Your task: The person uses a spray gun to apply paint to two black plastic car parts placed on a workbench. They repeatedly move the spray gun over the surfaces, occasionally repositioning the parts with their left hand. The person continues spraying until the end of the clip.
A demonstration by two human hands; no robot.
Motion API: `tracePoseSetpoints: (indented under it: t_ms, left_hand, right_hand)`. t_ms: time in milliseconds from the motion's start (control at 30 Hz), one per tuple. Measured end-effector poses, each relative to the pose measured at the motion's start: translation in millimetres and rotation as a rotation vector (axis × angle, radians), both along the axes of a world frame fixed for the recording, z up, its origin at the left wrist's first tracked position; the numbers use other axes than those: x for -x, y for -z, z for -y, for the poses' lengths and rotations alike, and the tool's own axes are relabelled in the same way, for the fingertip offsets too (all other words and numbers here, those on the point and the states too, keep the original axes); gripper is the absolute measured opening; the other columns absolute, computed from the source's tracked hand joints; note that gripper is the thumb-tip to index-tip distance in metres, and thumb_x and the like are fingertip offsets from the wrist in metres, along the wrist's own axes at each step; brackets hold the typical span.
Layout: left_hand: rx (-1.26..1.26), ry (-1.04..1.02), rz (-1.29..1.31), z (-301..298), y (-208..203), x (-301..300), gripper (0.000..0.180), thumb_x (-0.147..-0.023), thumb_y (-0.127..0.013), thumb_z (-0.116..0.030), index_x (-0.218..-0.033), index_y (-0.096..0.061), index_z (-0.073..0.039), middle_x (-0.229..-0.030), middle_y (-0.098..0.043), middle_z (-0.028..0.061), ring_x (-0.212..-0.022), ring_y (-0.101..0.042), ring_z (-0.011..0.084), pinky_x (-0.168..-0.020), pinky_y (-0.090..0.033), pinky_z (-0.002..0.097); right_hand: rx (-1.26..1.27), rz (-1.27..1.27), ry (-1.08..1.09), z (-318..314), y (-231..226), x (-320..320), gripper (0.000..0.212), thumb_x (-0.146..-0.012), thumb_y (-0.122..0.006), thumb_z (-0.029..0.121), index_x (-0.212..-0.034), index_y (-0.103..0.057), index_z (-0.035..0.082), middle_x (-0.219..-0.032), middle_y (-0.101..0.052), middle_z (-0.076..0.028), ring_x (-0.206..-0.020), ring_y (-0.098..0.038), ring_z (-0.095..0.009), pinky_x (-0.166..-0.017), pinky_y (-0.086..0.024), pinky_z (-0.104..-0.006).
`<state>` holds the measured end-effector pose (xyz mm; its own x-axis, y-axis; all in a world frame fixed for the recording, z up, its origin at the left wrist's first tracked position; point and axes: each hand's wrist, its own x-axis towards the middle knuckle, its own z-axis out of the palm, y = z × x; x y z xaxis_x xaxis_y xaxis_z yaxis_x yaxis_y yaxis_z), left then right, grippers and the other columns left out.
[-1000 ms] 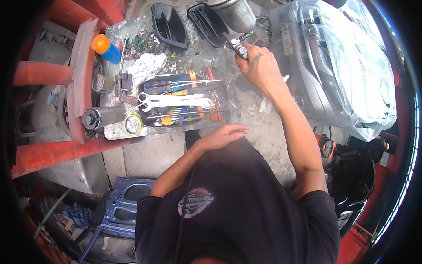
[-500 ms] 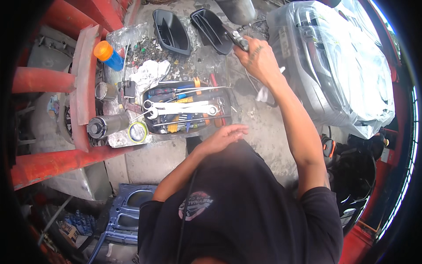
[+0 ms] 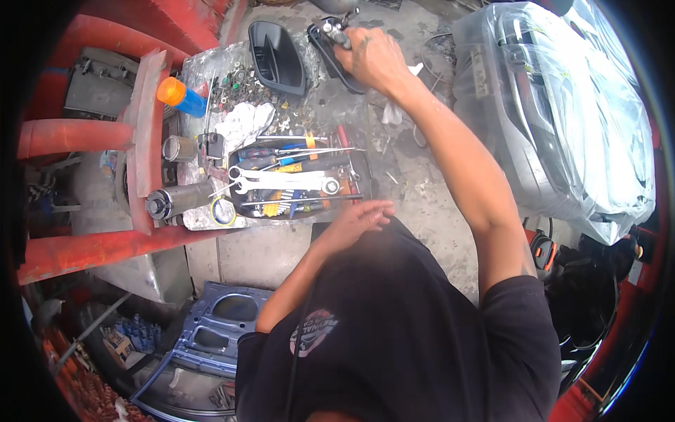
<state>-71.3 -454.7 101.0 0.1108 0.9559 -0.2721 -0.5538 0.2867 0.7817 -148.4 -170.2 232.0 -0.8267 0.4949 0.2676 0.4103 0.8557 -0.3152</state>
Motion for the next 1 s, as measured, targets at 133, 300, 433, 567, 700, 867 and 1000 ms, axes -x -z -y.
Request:
tracePoseSetpoints:
  t_ms: [133,300,433,567,700,867,1000]
  left_hand:
    - [0.012,-0.067,0.032,2.9,9.4,-7.4,0.044,-0.107,-0.054,-0.025,-0.145,-0.052,-0.003,-0.132,-0.064,0.0074,-0.113,-0.062,0.0152,-0.097,-0.052,0.0322]
    - [-0.013,-0.097,0.061,-4.0,14.7,-9.2,0.042,-0.108,-0.052,-0.024,-0.146,-0.052,-0.004,-0.133,-0.062,0.0077,-0.115,-0.061,0.0158,-0.098,-0.052,0.0326]
    - [-0.036,-0.095,0.052,-4.1,16.9,-4.9,0.046,-0.109,-0.05,-0.029,-0.148,-0.05,-0.005,-0.135,-0.06,0.0103,-0.119,-0.061,0.0197,-0.102,-0.051,0.0363]
    - [-0.009,-0.112,0.041,5.1,13.8,-1.5,0.047,-0.109,-0.05,-0.03,-0.148,-0.049,-0.005,-0.136,-0.06,0.011,-0.119,-0.061,0.0209,-0.103,-0.05,0.0381]
    - [0.023,-0.123,0.03,15.9,11.5,1.0,0.045,-0.109,-0.05,-0.029,-0.147,-0.051,-0.005,-0.136,-0.06,0.0101,-0.12,-0.061,0.0203,-0.103,-0.05,0.0368]
    - [0.039,-0.094,-0.021,19.9,10.3,3.8,0.044,-0.109,-0.05,-0.027,-0.147,-0.052,-0.006,-0.136,-0.062,0.0093,-0.121,-0.061,0.0197,-0.103,-0.048,0.0353]
    - [0.063,-0.093,-0.053,14.5,1.2,7.1,0.043,-0.109,-0.049,-0.025,-0.146,-0.053,-0.006,-0.137,-0.061,0.0096,-0.121,-0.061,0.0196,-0.103,-0.047,0.0348]
  right_hand:
    - [0.056,-0.045,-0.044,-2.1,-11.2,-2.8,0.028,-0.093,-0.066,0.027,-0.101,-0.069,0.0,-0.083,-0.066,-0.029,-0.081,-0.065,-0.049,-0.072,-0.05,-0.0518]
    - [0.085,0.083,-0.12,-0.3,-3.5,-42.8,0.027,-0.093,-0.066,0.026,-0.099,-0.068,0.0,-0.08,-0.065,-0.028,-0.079,-0.063,-0.05,-0.071,-0.049,-0.0515]
    - [0.075,0.209,-0.133,-8.8,2.2,-30.6,0.028,-0.092,-0.067,0.026,-0.098,-0.067,-0.001,-0.08,-0.064,-0.028,-0.078,-0.063,-0.05,-0.071,-0.049,-0.0514]
    - [0.018,0.074,-0.108,-28.1,14.9,8.9,0.027,-0.092,-0.067,0.026,-0.098,-0.068,-0.001,-0.081,-0.065,-0.028,-0.079,-0.063,-0.05,-0.07,-0.049,-0.0512]
    - [0.032,-0.002,-0.053,-28.4,7.2,30.3,0.034,-0.092,-0.066,0.031,-0.101,-0.071,-0.002,-0.085,-0.069,-0.029,-0.086,-0.067,-0.049,-0.08,-0.054,-0.0522]
    - [0.092,0.058,-0.042,-24.4,-6.5,-8.5,0.031,-0.091,-0.067,0.028,-0.102,-0.07,0.0,-0.086,-0.068,-0.029,-0.085,-0.066,-0.048,-0.077,-0.052,-0.0524]
    - [0.185,0.178,-0.048,-24.1,-8.2,-43.5,0.028,-0.09,-0.067,0.025,-0.102,-0.069,0.0,-0.084,-0.068,-0.027,-0.082,-0.065,-0.048,-0.077,-0.051,-0.0525]
